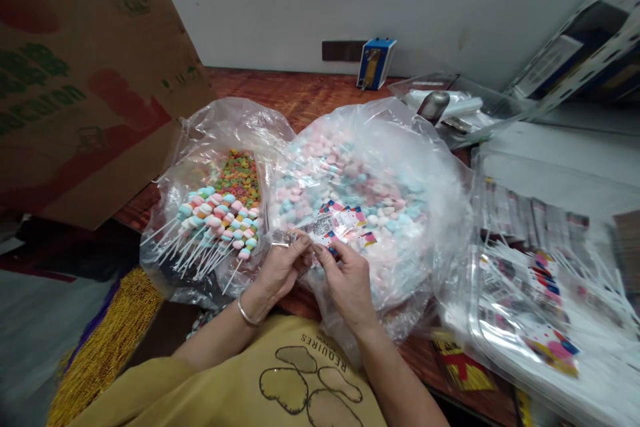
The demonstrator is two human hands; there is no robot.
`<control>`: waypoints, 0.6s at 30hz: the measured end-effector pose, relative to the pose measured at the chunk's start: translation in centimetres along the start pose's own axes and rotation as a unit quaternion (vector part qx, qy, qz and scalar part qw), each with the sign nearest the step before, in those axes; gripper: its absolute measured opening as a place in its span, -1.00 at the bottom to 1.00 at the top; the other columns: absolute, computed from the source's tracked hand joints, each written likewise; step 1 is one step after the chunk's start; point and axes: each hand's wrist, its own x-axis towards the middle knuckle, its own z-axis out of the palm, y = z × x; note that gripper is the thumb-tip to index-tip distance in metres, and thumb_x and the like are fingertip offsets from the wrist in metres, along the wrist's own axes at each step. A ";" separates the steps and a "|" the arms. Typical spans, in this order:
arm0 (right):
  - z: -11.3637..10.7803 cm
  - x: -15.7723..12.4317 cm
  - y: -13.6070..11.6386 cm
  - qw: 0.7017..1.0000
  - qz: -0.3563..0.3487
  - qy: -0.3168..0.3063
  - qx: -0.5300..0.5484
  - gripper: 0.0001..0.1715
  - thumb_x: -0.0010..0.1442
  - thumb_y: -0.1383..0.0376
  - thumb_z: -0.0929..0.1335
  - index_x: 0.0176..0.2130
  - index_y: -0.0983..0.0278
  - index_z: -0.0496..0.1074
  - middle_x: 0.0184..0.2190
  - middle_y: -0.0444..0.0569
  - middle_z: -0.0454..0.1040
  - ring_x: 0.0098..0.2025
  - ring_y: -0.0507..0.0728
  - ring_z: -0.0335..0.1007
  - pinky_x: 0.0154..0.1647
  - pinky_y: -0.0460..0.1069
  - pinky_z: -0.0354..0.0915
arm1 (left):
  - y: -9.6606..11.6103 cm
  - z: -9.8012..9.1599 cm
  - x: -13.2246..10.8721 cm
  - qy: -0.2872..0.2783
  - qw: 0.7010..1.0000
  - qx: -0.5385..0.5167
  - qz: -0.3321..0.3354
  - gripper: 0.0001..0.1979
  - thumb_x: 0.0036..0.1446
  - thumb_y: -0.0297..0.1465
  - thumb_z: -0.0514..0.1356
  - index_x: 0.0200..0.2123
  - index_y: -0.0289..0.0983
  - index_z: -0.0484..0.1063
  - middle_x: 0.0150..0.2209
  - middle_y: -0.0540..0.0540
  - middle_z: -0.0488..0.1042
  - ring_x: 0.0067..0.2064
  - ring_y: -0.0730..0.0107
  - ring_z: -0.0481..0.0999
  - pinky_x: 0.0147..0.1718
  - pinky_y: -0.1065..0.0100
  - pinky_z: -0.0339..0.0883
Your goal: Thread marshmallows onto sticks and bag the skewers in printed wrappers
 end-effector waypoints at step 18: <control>0.6 -1.4 -1.8 0.977 -0.203 0.025 -0.052 -0.70 0.28 0.23 0.47 0.01 0.14 0.48 0.02 0.07 0.46 0.09 0.26 0.43 0.06 0.20 0.45 | 0.1 -0.7 0.4 0.058 0.979 -0.185 -0.061 -0.48 -0.31 -0.17 0.62 -0.52 -0.29 0.38 -0.54 0.12 0.37 -0.54 0.62 0.27 -0.53 0.48 0.25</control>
